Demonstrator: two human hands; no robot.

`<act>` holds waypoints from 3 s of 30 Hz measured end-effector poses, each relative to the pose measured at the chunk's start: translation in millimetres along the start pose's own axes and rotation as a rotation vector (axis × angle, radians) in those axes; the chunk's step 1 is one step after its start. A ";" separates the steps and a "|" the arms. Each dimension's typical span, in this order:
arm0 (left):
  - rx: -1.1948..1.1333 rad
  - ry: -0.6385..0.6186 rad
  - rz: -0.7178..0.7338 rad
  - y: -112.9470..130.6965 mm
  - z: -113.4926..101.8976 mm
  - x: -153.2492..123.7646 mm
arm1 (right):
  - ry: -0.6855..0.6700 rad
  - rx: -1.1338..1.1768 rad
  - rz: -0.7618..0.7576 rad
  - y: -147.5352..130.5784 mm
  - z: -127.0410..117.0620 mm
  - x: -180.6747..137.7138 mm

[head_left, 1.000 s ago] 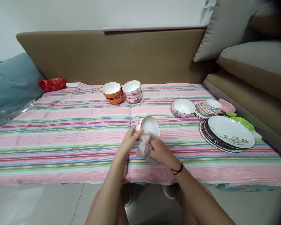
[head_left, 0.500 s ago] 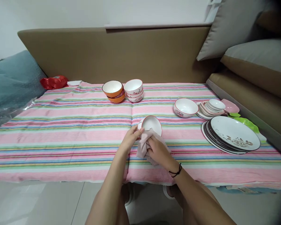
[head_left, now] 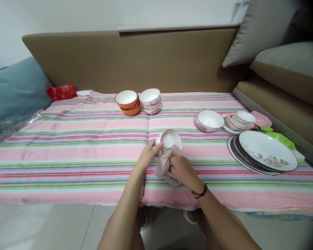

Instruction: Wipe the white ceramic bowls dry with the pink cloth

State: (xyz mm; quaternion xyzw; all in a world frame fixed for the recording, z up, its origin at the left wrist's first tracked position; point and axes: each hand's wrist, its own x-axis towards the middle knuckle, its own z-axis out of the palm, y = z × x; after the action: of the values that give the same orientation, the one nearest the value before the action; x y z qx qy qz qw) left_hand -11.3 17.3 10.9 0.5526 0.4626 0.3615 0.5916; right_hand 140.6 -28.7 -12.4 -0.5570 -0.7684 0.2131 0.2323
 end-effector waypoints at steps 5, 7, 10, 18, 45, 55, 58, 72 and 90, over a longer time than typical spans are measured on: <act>0.018 0.051 0.035 -0.6 2.7 5.7 | 0.012 0.191 -0.081 -2.6 -7.0 1.0; 0.026 0.067 0.023 -1.1 4.1 6.1 | -0.004 0.173 -0.093 -0.7 -7.5 1.1; 0.068 0.069 0.044 -1.2 5.1 5.0 | -0.009 0.030 -0.056 5.1 -7.0 1.1; 0.111 0.081 0.023 6.3 6.5 2.7 | 0.040 -0.028 -0.062 6.5 -4.4 5.3; 0.021 0.171 -0.088 -2.5 5.2 8.6 | 0.004 0.098 -0.116 8.0 -5.9 8.4; 0.128 0.159 -0.082 -1.7 12.3 4.9 | 0.020 -0.131 0.075 3.2 -9.7 12.0; 0.128 0.192 -0.100 -2.4 15.2 5.4 | 0.050 -0.108 0.096 0.3 -12.9 12.8; 0.135 0.177 -0.144 -9.3 16.6 7.0 | 0.091 -0.163 -0.077 23.5 -12.2 13.4; 0.128 0.196 -0.120 -7.6 17.1 10.8 | 0.121 -0.139 -0.087 26.2 -6.3 11.8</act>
State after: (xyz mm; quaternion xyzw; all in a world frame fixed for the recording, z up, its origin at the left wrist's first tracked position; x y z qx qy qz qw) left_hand 7.6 21.0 1.2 0.5225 0.5725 0.3476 0.5277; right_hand 161.0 -9.5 -21.3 -0.5499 -0.7892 0.1149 0.2482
